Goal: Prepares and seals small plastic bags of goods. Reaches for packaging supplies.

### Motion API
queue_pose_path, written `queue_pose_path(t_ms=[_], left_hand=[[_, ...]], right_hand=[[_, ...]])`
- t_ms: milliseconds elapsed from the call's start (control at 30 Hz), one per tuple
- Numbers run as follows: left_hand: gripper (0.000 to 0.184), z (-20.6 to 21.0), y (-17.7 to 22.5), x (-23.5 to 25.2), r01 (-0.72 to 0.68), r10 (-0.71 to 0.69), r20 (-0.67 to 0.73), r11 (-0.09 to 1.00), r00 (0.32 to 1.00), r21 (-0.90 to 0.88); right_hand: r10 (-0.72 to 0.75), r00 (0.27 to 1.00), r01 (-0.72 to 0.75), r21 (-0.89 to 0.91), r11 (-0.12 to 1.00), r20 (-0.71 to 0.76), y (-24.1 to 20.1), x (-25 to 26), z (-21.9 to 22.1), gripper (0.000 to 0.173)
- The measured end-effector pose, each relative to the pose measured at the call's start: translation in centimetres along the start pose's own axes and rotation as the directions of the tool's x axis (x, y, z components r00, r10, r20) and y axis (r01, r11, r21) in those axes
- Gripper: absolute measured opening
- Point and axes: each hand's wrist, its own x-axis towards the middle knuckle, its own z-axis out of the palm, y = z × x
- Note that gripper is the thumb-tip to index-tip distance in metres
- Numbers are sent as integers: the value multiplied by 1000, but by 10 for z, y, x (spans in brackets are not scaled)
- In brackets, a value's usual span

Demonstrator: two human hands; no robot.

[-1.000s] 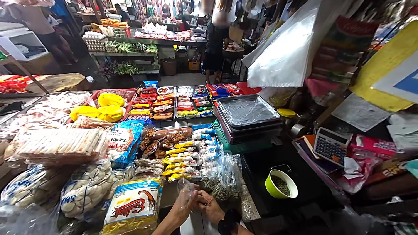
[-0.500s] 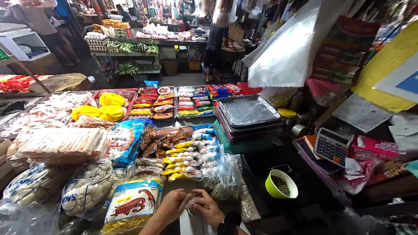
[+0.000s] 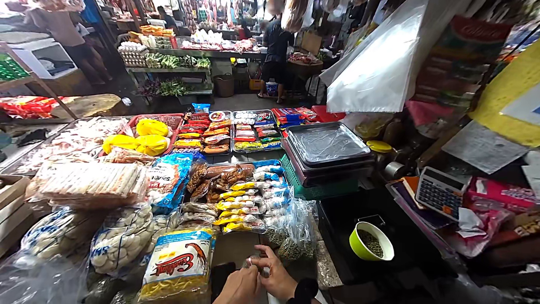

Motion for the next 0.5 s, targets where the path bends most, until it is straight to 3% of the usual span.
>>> queue_pose_path(t_ms=[67, 100, 167, 200, 300, 400, 500], left_hand=[[45, 9, -14, 4, -154, 130, -145, 973, 981, -170], [47, 16, -21, 6, -241, 157, -298, 932, 942, -270], [41, 28, -30, 17, -414, 96, -618, 820, 780, -395], [35, 31, -35, 25, -457, 76, -685, 796, 725, -396], [40, 40, -51, 35, -504, 166, -672, 792, 721, -345], [38, 52, -57, 42, -602, 239, -753, 759, 613, -249], [29, 51, -60, 46, -627, 265, -790, 757, 553, -185]], right_hand=[[-43, 995, 25, -195, 981, -87, 0, 4, 2, 27], [-70, 991, 42, -236, 971, -110, 1, 6, 2, 22], [-72, 991, 48, -198, 979, -115, -3, 8, 1, 21], [-54, 993, 36, -161, 986, -104, -5, 8, 2, 21], [-31, 998, 27, -83, 996, -50, -4, 7, 1, 21], [-40, 997, 38, -35, 999, -70, -2, 5, -2, 18], [-95, 981, 89, -43, 995, -168, -3, 2, 0, 16]])
